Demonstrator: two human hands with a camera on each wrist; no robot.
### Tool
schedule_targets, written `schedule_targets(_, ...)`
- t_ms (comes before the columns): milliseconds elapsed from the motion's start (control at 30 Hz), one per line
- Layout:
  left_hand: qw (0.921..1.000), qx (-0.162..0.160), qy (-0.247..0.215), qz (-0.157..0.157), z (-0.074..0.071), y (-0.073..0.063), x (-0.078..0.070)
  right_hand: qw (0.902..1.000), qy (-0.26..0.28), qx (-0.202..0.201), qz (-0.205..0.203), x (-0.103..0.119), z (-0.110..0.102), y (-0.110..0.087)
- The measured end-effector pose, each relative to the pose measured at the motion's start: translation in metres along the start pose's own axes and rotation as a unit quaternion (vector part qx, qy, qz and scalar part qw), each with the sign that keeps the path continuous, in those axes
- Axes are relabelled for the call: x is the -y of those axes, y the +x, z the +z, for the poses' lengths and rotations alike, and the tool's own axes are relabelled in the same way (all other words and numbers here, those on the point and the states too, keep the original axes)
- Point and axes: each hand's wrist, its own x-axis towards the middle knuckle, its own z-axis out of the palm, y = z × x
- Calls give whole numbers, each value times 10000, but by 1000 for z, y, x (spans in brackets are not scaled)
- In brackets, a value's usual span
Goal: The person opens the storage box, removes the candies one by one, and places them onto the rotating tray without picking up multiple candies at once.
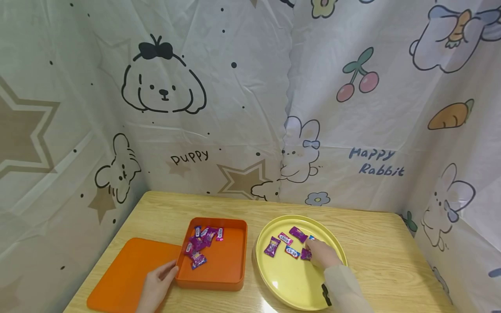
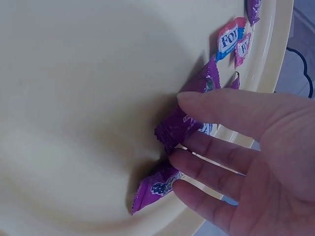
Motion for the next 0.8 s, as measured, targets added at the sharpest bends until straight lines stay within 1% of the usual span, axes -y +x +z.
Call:
schedule_targets(67, 10000, 8, -5, 32, 0, 0, 0, 10000, 9, 12, 41, 0, 0, 0)
schedule_targets(233, 10000, 13, -28, 26, -1, -1, -1, 10000, -18, -10, -7, 0, 0, 0)
schedule_targets(400, 10000, 47, -55, -31, -1, -2, -2, 10000, 24, -59, 18, 1, 0, 0)
schedule_targets(533, 10000, 36, -63, -12, -1, -2, -2, 10000, 53, -28, 72, 3, -6, -1)
schedule_targets(633, 10000, 13, -76, 38, -1, -2, -1, 9998, 129, -9, 144, 6, -10, 3)
schedule_targets(700, 10000, -3, -81, 44, -1, -2, -1, 9996, 210, -99, 147, 10, -15, 5)
schedule_targets(800, 10000, -5, -70, 28, -1, -2, -2, 9989, 294, -340, 116, 20, -21, 9)
